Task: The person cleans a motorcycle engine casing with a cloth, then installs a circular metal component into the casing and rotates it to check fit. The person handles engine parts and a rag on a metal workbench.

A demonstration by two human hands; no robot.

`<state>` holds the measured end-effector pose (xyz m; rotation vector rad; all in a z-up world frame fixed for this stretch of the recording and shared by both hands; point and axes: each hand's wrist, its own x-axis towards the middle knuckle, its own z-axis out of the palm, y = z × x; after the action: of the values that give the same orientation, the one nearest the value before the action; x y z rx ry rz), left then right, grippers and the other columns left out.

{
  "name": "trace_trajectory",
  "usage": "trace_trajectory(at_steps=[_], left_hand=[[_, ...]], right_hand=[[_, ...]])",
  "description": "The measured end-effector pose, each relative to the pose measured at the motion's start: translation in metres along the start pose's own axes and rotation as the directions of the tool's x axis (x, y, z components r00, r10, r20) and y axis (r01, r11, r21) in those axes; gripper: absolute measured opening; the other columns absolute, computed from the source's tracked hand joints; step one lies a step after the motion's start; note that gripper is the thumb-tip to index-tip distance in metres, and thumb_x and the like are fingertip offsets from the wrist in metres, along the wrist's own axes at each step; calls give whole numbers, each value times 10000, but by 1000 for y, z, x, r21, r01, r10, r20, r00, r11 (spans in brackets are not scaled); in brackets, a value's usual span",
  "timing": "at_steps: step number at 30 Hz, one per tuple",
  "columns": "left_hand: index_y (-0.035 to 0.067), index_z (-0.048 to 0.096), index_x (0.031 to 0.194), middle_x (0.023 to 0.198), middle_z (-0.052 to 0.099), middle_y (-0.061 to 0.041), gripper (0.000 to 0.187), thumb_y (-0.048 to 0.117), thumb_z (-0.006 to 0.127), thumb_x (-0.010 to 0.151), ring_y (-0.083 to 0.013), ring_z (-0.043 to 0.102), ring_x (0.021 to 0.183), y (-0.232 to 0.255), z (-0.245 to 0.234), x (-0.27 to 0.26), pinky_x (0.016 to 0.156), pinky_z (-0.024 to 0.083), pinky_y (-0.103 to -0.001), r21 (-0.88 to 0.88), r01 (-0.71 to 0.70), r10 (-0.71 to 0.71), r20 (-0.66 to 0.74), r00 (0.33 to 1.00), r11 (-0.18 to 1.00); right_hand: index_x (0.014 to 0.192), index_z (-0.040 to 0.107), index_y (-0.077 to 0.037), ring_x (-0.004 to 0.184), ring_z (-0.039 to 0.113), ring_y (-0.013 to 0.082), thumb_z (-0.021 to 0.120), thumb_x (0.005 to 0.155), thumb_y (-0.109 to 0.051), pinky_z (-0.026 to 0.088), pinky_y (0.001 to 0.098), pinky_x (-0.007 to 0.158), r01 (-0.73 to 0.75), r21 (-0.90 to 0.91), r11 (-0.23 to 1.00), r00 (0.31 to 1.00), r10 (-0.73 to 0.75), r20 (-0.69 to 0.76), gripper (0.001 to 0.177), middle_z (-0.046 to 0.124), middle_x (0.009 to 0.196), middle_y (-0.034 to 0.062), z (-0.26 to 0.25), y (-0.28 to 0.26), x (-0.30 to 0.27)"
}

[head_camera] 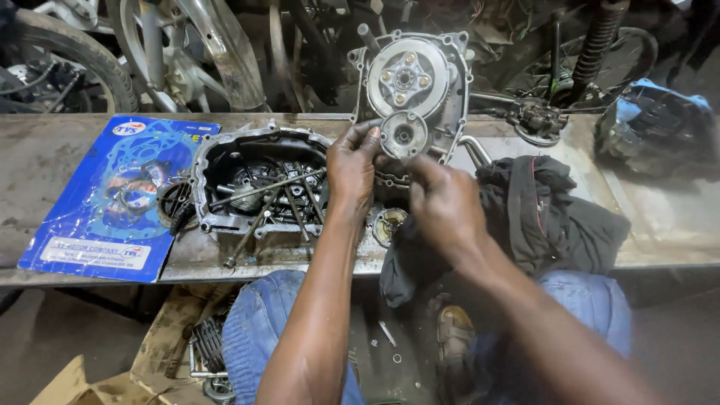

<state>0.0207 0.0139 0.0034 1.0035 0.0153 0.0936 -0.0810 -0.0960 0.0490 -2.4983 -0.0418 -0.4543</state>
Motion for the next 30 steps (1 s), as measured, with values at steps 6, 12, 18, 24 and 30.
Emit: trace_trajectory(at_steps=[6, 12, 18, 24, 30], left_hand=[[16, 734, 1181, 953, 641, -131, 245, 114, 695, 960, -177, 679, 786, -3, 0, -2, 723, 681, -345, -36, 28, -29, -16, 999, 999], [12, 684, 1198, 914, 647, -40, 267, 184, 564, 1033, -108, 692, 781, 11, -2, -16, 738, 661, -262, -72, 87, -90, -27, 996, 994], [59, 725, 899, 701, 686, -71, 510, 539, 576, 986, -142, 666, 550, 22, -12, -34, 457, 605, -278, 456, 103, -104, -24, 994, 884], [157, 767, 875, 605, 717, -8, 220, 376, 769, 893, -153, 713, 518, 37, -22, -42, 521, 590, -300, 755, -100, -46, 170, 984, 648], [-28, 701, 962, 714, 711, -135, 248, 208, 632, 993, -138, 677, 517, 43, -24, -39, 420, 589, -235, 232, 132, -157, 91, 983, 964]], right_hand=[[1224, 738, -97, 951, 713, 460, 614, 842, -36, 574, 566, 812, 183, 100, 978, 965, -159, -208, 407, 758, 979, 235, 21, 16, -7], [1201, 758, -105, 1013, 725, 401, 626, 905, -13, 583, 474, 837, 322, 270, 908, 912, -221, -346, 337, 778, 1061, 161, 27, 44, -12], [1184, 765, -107, 989, 732, 388, 658, 922, -30, 592, 461, 816, 350, 236, 907, 903, -260, -342, 294, 785, 1056, 149, 32, 53, -21], [1089, 778, -94, 870, 747, 377, 686, 934, -38, 589, 460, 736, 476, 100, 874, 835, -413, -364, 189, 789, 967, 129, 25, 52, -18], [1037, 770, -121, 801, 737, 334, 691, 934, -48, 590, 436, 736, 517, 11, 856, 820, -492, -294, 148, 767, 886, 87, 12, 59, -6]])
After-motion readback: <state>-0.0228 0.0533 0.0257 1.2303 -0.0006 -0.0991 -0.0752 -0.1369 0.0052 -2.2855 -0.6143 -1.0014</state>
